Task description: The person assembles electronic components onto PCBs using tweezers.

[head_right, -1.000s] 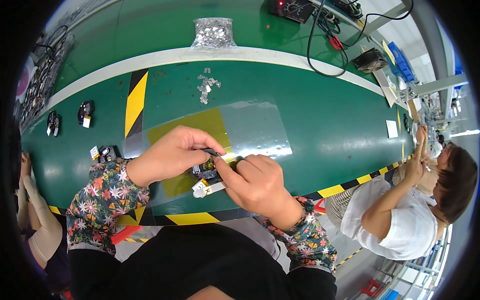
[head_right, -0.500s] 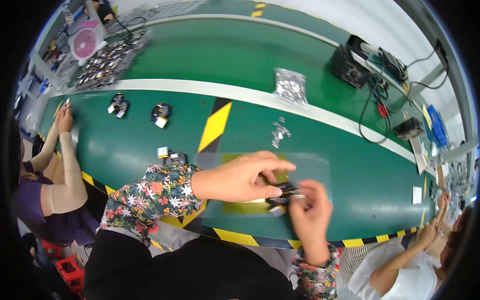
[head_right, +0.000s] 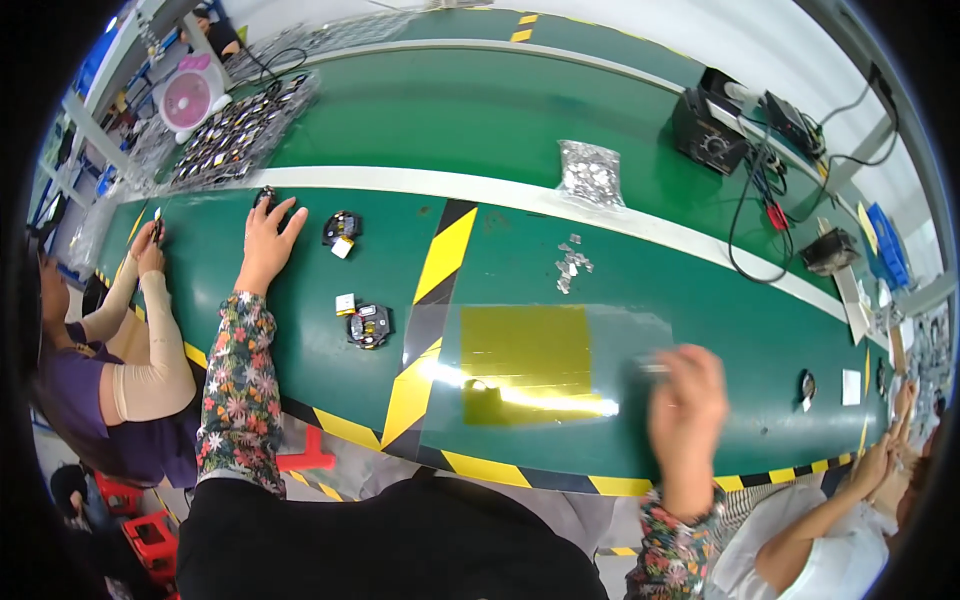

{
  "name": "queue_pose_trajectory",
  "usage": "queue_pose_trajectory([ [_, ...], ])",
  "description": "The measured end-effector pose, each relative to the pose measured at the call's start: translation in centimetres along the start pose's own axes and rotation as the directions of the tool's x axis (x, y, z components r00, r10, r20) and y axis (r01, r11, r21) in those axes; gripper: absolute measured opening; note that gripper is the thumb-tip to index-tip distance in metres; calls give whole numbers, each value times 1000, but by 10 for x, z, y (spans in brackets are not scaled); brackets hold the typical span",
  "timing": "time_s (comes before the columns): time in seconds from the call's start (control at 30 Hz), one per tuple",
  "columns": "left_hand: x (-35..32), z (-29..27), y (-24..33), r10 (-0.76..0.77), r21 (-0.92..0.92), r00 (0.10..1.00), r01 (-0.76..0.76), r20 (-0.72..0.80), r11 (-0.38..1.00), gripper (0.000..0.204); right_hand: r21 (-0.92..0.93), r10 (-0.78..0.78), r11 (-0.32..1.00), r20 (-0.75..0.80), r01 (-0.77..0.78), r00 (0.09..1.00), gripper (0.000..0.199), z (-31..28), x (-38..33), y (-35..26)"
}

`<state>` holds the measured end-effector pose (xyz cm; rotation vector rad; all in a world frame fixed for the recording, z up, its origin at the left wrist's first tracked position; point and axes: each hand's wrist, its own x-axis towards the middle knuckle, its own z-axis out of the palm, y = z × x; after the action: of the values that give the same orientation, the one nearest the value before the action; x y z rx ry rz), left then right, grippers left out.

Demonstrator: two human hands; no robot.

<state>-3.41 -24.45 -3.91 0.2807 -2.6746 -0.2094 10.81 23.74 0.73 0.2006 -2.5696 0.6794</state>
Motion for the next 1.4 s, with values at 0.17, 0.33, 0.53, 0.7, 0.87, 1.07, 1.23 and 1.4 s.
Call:
queue_pose_trajectory([
  [0.17,-22,14,69,187,-260,978,-205,-92,944,39,71,-344,938,291,338,893,35,42,4,-50],
  [0.33,-35,-9,116,186,-429,961,-260,-206,865,33,-58,-323,931,330,361,887,40,46,-7,-56],
  [0.53,-66,-79,123,506,-493,863,-448,-20,745,19,-177,-304,909,342,378,889,39,48,-16,-58],
  [0.7,-74,-80,123,440,-517,791,-187,425,835,20,-218,-356,868,352,446,866,37,53,-13,-61],
  [0.87,-65,-81,120,454,-536,745,-155,488,830,20,-184,-348,878,389,443,853,37,52,-3,-64],
  [1.07,-46,-87,138,552,-759,694,-13,463,651,14,-138,-404,857,416,496,815,42,54,-1,-64],
  [1.23,-45,-76,201,618,-870,612,348,492,349,12,-164,-365,868,429,468,826,41,51,-1,-62],
  [1.4,-56,-50,237,653,-792,520,571,551,214,33,181,-372,926,275,332,887,19,32,27,-45],
])
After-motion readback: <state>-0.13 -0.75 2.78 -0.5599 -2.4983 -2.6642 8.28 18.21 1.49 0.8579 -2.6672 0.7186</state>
